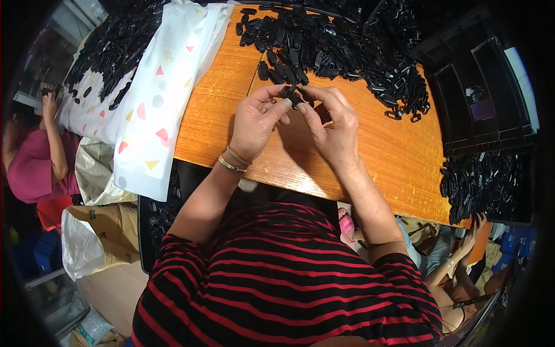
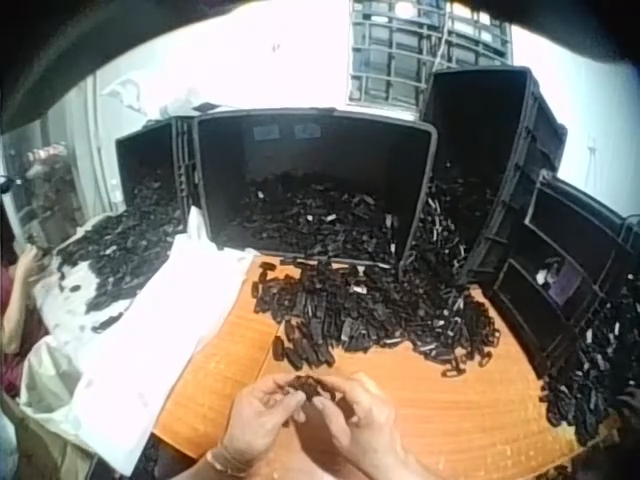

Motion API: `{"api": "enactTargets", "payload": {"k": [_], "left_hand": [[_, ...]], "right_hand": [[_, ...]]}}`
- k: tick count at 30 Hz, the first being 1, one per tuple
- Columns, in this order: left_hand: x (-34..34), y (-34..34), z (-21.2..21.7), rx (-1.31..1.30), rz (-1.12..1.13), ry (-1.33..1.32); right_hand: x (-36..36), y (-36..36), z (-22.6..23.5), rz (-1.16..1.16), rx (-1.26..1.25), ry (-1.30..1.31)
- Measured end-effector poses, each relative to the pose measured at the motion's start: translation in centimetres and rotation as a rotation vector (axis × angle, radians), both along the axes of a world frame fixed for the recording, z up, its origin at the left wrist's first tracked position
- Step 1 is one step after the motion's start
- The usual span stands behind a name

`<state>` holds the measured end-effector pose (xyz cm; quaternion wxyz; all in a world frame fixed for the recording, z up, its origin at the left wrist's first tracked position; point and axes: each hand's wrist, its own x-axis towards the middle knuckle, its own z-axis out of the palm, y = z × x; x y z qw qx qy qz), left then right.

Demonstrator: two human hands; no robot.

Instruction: Assembling small black plastic components at a work table in a workshop environment.

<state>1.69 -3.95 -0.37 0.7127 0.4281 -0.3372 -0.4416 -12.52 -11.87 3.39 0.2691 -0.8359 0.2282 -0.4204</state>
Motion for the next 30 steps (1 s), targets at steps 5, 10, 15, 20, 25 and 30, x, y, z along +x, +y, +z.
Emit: {"api": "enactTargets", "payload": {"k": [5, 10, 15, 20, 25, 30], "left_hand": [[0.0, 0.2, 0.1, -0.01, 0.029, -0.061], [-0.2, 0.5, 0.1, 0.025, 0.015, -0.091], [-1.4, 0.8, 0.0, -0.063, 0.104, -0.22], [-2.0, 1.7, 1.2, -0.03, 0.059, -0.177], [-1.4, 2.8, 1.4, -0.072, -0.032, -0.122], [-1.5, 3.3, 1.6, -0.093, 0.101, -0.26]], "right_hand": [[0.3, 0.2, -0.2, 0.026, -0.016, -0.026], [0.1, 0.4, -1.0, 0.003, -0.056, -0.003], [0.4, 1.6, -1.9, -0.031, -0.043, -0.031], [0.6, 2.2, -3.2, -0.073, 0.118, -0.1], [0.9, 3.3, -4.0, 0.186, 0.237, -0.033], [1.9, 5.3, -4.1, 0.206, 0.247, -0.132]]}}
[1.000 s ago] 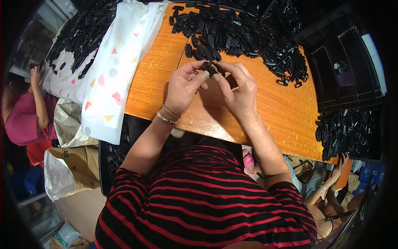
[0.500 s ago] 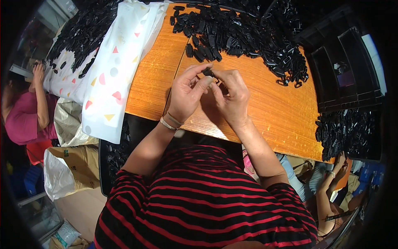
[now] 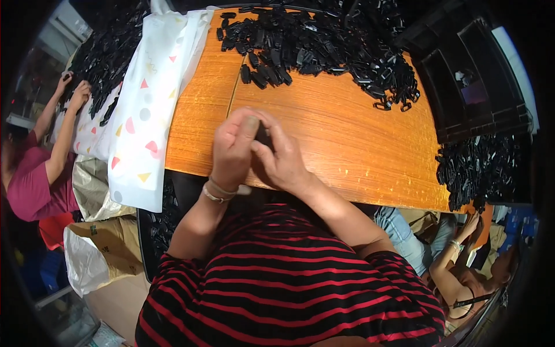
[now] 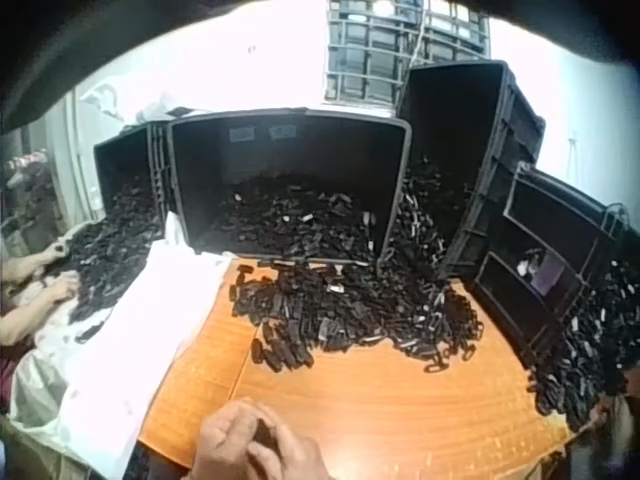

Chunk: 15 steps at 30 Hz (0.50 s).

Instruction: Assembling small black plastic components at a work table in a workshop environment.

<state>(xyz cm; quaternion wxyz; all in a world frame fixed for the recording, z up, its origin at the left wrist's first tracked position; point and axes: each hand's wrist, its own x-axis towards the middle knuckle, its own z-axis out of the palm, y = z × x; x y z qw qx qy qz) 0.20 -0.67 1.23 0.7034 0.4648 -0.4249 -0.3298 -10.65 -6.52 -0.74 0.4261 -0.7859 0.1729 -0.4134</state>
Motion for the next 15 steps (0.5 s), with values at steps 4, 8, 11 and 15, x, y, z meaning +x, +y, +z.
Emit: {"api": "enactTargets", "payload": {"k": [4, 8, 11, 15], "left_hand": [[2.5, 2.6, -0.8, 0.22, -0.021, 0.052], [7.2, 8.1, 1.2, 0.605, -0.066, -0.361], [11.1, 13.8, 0.9, 0.856, -0.042, -0.841], [11.4, 16.0, 1.5, 0.948, 0.037, -0.856]], "right_hand": [[0.4, 1.2, 1.2, 0.137, 0.228, 0.168], [-2.1, -1.3, 0.3, 0.234, 0.142, 0.293], [-6.6, -6.1, 0.5, -0.1, 0.033, 0.338], [-13.6, -13.9, 0.9, -0.712, -0.311, 0.734]]}}
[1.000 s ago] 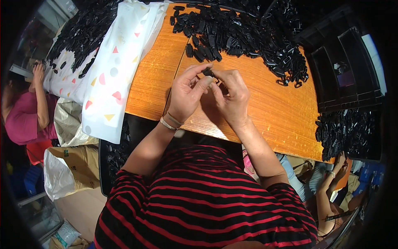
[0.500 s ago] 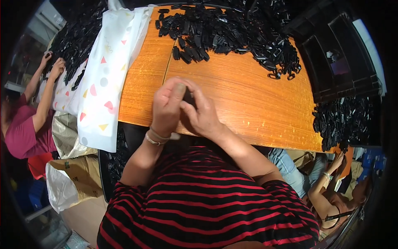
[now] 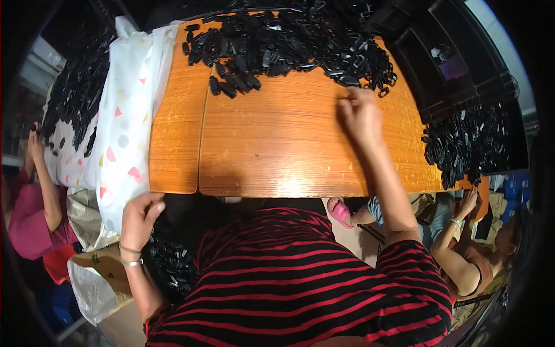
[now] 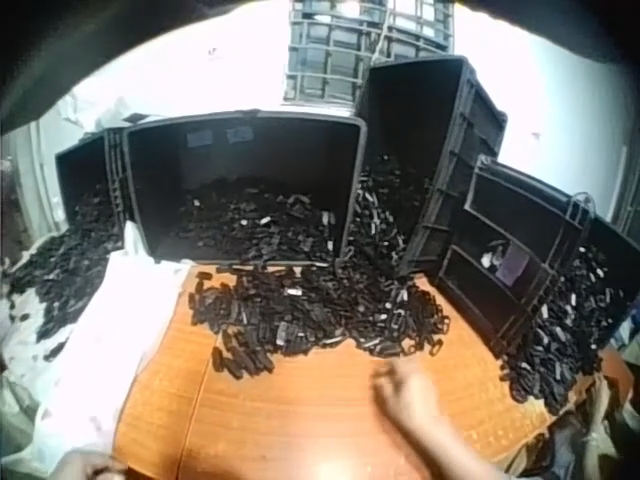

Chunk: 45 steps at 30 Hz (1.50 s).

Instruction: Assembling small black plastic components at a work table in a workshop environment.

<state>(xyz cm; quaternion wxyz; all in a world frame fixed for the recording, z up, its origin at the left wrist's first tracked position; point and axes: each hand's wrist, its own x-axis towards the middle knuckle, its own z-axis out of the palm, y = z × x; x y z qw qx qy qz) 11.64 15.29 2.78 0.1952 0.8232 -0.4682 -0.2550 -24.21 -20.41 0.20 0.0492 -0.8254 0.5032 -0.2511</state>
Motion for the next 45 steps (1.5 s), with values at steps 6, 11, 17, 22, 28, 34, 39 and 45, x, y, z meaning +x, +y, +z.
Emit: {"api": "enactTargets", "payload": {"k": [6, 11, 17, 22, 28, 34, 39, 45], "left_hand": [[-3.0, -13.7, -0.7, -0.476, -0.178, -0.078], [-3.8, -23.0, -3.6, -0.63, -0.286, -0.351], [-5.6, -24.9, -4.2, -0.466, -0.282, -0.332], [-6.1, -22.5, -4.8, -0.614, -0.417, -0.163], [-5.8, -20.3, -4.8, -0.631, -0.399, -0.169], [-5.8, -20.1, -4.6, -0.693, -0.439, -0.306], [-5.9, -20.1, -4.3, -0.704, -0.529, -0.447], [-5.9, -20.2, -4.1, -0.724, -0.576, -0.532]], "right_hand": [[-2.9, -5.0, 0.2, -0.172, 0.017, 0.336], [0.5, -3.8, -0.7, 0.004, -0.031, 0.345], [5.5, 1.4, 0.4, 0.314, 0.081, 0.14], [7.2, 2.7, 0.1, 0.431, 0.111, 0.082], [6.6, 3.1, 0.7, 0.439, 0.119, 0.11], [6.6, 4.0, 1.7, 0.442, 0.168, 0.129], [6.8, 4.3, 1.7, 0.48, 0.237, 0.063], [6.9, 4.7, 1.7, 0.409, 0.238, -0.034]]}}
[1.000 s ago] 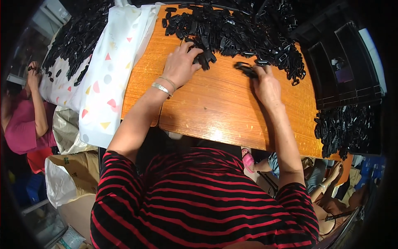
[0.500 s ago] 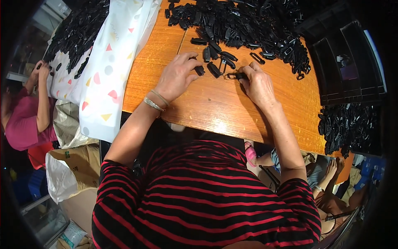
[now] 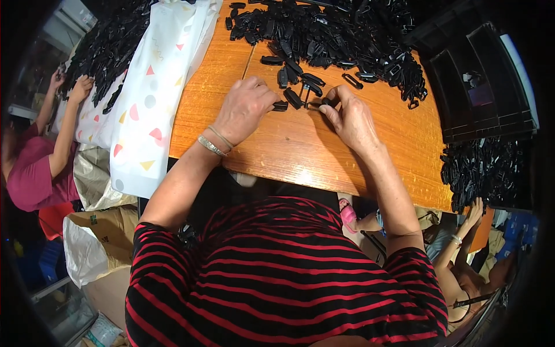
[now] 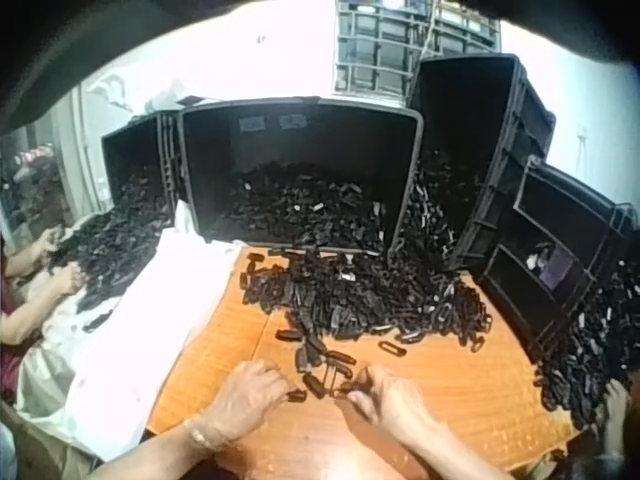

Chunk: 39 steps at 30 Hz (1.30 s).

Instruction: Assembling small black plastic components at a work table in a workshop environment.

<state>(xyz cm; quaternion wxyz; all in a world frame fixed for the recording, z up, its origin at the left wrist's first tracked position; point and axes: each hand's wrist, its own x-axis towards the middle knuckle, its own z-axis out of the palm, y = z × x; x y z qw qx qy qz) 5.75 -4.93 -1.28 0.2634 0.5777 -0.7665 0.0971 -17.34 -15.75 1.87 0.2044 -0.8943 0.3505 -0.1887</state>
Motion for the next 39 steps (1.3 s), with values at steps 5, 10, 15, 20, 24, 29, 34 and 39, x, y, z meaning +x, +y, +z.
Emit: {"api": "enactTargets", "payload": {"k": [5, 10, 15, 20, 24, 29, 34, 39], "left_hand": [[-1.4, 0.9, 0.1, 0.054, 0.032, 0.114], [-2.2, 1.3, 0.3, 0.069, 0.08, 0.213], [-2.7, 1.6, 0.5, 0.134, 0.06, 0.191], [-3.2, 1.2, 0.0, 0.194, 0.108, 0.19], [-3.8, 1.4, 0.0, 0.284, 0.044, 0.826], [-4.2, 2.0, -0.1, 0.362, -0.149, 1.613], [-4.9, 2.3, 0.5, 0.34, -0.2, 1.685], [-4.8, 2.6, 0.3, 0.314, -0.206, 1.666]], "right_hand": [[0.6, 2.4, -0.8, 0.043, 0.132, -0.038], [0.2, 2.7, -1.4, 0.043, 0.077, 0.105], [-1.1, 3.0, 1.4, 0.2, -0.061, 0.156], [-1.3, 2.8, -0.1, 0.402, -0.08, 0.127], [-1.2, 2.6, -0.5, 0.325, -0.039, 0.028], [0.5, 4.4, 0.2, 0.096, 0.161, -0.249], [2.1, 5.7, 0.3, 0.044, 0.251, -0.541], [2.5, 5.7, -0.2, 0.085, 0.189, -0.511]]}}
